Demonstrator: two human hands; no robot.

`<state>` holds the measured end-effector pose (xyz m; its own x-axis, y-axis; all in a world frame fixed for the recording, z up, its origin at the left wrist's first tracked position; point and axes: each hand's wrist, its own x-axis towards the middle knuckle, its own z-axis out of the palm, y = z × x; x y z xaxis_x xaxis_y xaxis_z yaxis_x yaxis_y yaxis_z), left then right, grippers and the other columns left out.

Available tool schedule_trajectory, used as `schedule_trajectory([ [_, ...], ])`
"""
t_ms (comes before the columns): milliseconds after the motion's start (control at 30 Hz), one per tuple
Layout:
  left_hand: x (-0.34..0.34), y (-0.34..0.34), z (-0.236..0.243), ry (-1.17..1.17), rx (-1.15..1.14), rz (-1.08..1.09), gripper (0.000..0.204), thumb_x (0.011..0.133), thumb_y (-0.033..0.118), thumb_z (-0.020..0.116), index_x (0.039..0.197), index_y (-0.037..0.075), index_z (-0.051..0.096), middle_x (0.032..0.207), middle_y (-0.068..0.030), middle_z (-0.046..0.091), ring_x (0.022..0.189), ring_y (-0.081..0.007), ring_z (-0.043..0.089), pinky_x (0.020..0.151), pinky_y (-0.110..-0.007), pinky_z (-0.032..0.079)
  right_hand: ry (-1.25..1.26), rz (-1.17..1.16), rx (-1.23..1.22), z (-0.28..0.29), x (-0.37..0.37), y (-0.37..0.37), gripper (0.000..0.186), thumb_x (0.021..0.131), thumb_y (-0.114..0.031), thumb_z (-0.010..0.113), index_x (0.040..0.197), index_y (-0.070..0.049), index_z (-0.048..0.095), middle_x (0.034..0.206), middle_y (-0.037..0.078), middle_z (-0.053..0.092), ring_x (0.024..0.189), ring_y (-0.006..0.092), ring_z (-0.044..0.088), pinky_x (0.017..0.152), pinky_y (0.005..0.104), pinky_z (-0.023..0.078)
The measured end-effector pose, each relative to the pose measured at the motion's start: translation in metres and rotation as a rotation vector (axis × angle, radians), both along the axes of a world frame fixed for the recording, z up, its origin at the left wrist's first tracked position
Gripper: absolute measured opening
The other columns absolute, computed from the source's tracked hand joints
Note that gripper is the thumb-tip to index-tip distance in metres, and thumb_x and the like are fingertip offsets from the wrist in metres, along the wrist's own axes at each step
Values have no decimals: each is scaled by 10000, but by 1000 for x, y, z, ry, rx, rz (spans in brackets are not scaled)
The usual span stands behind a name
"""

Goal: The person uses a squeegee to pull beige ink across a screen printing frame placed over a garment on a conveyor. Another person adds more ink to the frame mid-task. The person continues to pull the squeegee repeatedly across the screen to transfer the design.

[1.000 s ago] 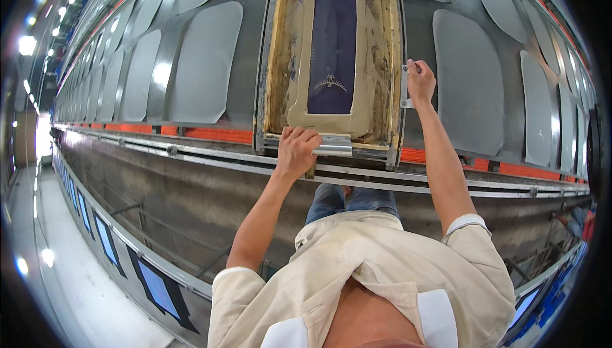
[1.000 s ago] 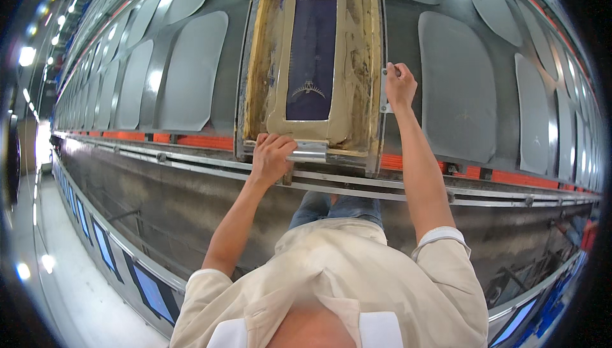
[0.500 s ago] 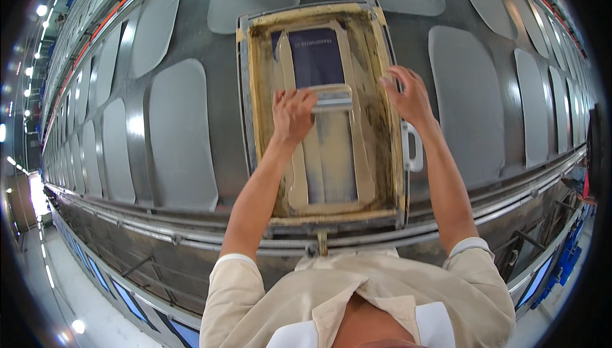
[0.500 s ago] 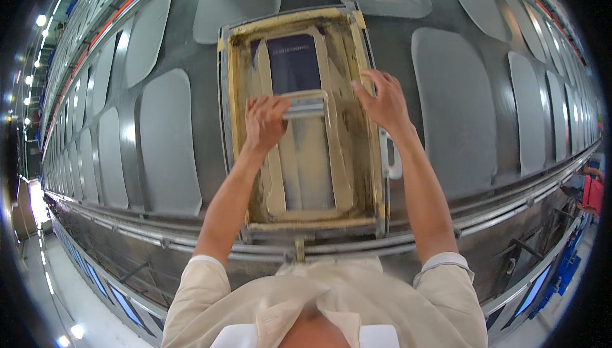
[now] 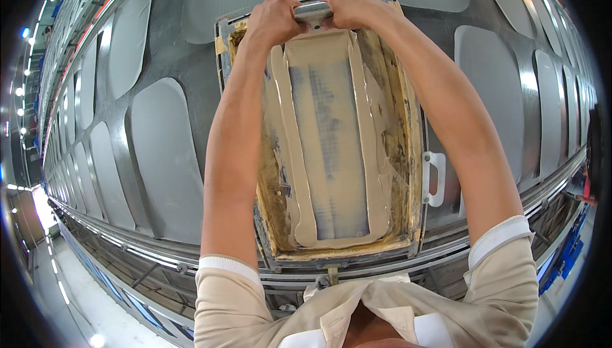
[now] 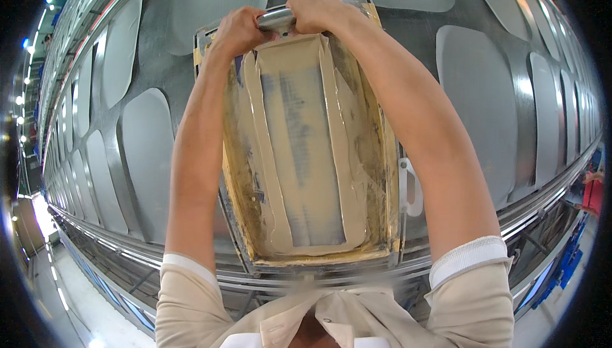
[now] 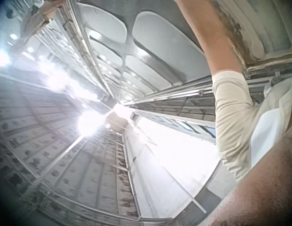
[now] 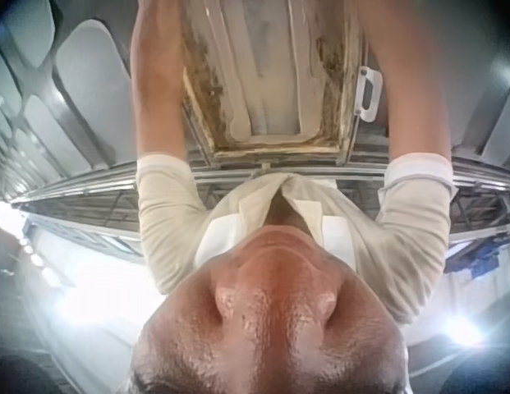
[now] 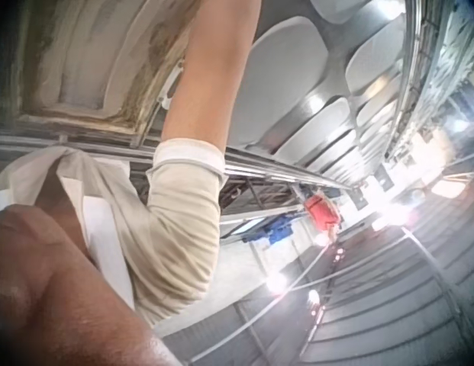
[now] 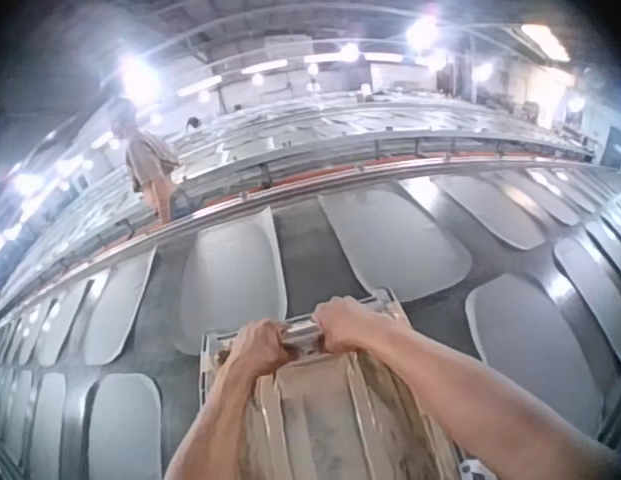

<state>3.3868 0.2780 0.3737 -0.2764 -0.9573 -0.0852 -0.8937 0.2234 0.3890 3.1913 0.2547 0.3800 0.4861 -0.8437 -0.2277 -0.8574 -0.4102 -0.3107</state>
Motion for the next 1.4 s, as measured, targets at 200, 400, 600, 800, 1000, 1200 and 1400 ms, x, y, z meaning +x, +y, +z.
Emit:
schedule_trajectory([
  [200, -6, 100, -5, 36, -69, -47, 310, 719, 280, 845, 992, 151, 777, 822, -112, 735, 785, -342, 698, 719, -441, 543, -67, 114, -105, -11, -13, 93, 247, 746, -239, 812, 874, -55, 709, 864, 176, 719, 851, 376, 692, 759, 466, 545],
  [400, -21, 309, -17, 96, -140, -97, 195, 681, 178, 832, 842, 129, 735, 801, -82, 704, 779, -319, 683, 722, -453, 507, -21, 208, -41, -11, -32, 292, 161, 673, -173, 794, 769, -99, 687, 804, 150, 710, 815, 346, 691, 766, 451, 529],
  [600, -36, 441, 4, 123, -97, -75, 211, 652, 92, 789, 845, 128, 712, 848, -28, 696, 818, -232, 661, 810, -391, 411, -193, 255, -69, -1, -51, 418, 197, 680, -170, 796, 793, -83, 659, 810, 121, 690, 858, 306, 662, 836, 430, 466],
  [800, -18, 310, 1, 66, -104, -104, 153, 737, 155, 796, 874, 144, 729, 840, -47, 694, 820, -274, 665, 811, -403, 430, -102, 183, -27, 0, -34, 298, 173, 745, -200, 773, 792, -86, 652, 834, 128, 704, 853, 337, 679, 744, 464, 510],
  [1000, -1, 76, 5, -51, -129, -96, 278, 728, 295, 830, 946, 142, 753, 892, -119, 732, 886, -348, 694, 793, -475, 528, -115, 91, -100, 3, -14, 74, 233, 775, -260, 779, 908, -87, 697, 902, 159, 719, 904, 372, 695, 809, 468, 554],
  [1200, 5, -14, -12, 18, -76, -71, 340, 717, 330, 848, 991, 147, 764, 841, -144, 731, 816, -355, 699, 761, -438, 543, -102, 75, -90, -21, -7, -17, 270, 763, -242, 813, 945, -60, 729, 906, 183, 728, 883, 374, 702, 791, 443, 562],
  [1400, 6, 17, -11, 48, -172, -91, 305, 708, 294, 842, 953, 131, 765, 812, -138, 723, 794, -352, 691, 750, -447, 537, -28, 93, -168, -10, 0, 14, 217, 750, -149, 783, 948, -74, 735, 887, 196, 728, 852, 376, 706, 755, 444, 559],
])
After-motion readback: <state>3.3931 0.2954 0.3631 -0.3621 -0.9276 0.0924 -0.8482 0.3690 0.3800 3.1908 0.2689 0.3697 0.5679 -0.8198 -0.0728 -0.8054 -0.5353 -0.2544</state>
